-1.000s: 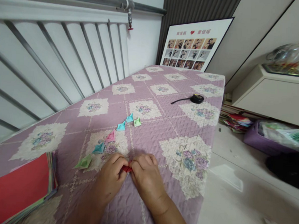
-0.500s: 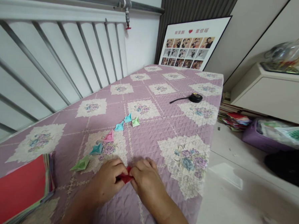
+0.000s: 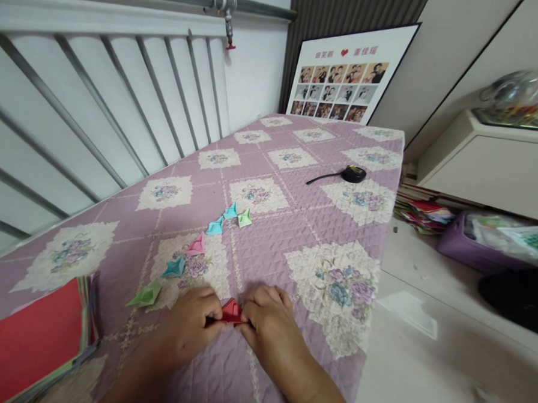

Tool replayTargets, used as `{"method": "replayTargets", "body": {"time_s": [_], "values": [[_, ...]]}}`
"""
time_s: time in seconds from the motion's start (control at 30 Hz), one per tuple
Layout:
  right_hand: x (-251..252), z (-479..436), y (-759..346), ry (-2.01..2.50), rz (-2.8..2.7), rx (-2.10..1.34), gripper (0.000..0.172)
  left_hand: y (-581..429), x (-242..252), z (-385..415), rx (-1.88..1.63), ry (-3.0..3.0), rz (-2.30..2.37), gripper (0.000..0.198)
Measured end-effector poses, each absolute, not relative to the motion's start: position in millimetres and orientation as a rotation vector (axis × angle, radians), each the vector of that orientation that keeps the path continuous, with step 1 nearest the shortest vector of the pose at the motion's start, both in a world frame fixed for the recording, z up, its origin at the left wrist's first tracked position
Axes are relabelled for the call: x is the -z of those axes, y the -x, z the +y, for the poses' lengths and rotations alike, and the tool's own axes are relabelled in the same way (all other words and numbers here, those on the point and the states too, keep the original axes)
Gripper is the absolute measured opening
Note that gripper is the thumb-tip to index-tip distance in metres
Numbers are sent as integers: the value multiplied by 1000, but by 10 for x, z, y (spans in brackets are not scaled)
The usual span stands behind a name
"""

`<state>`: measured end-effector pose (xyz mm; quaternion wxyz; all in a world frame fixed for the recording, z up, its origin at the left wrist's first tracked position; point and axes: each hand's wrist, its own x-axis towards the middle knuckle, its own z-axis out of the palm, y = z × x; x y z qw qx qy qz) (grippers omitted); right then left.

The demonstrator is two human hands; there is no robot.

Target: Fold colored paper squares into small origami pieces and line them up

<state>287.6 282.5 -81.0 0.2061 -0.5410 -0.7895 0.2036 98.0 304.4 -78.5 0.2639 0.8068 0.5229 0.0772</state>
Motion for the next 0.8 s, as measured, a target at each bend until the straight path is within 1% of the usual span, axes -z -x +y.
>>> {"method": "replayTargets", "body": {"time_s": [0.3, 0.8], "values": [[774, 2831, -2842, 1560, -2143, -572, 15, -994, 716, 3069, -177, -2150, 1424, 18], [826, 2827, -2755, 1743, -2103, -385, 26, -1000, 741, 3084, -116, -2177, 1580, 19]]}}
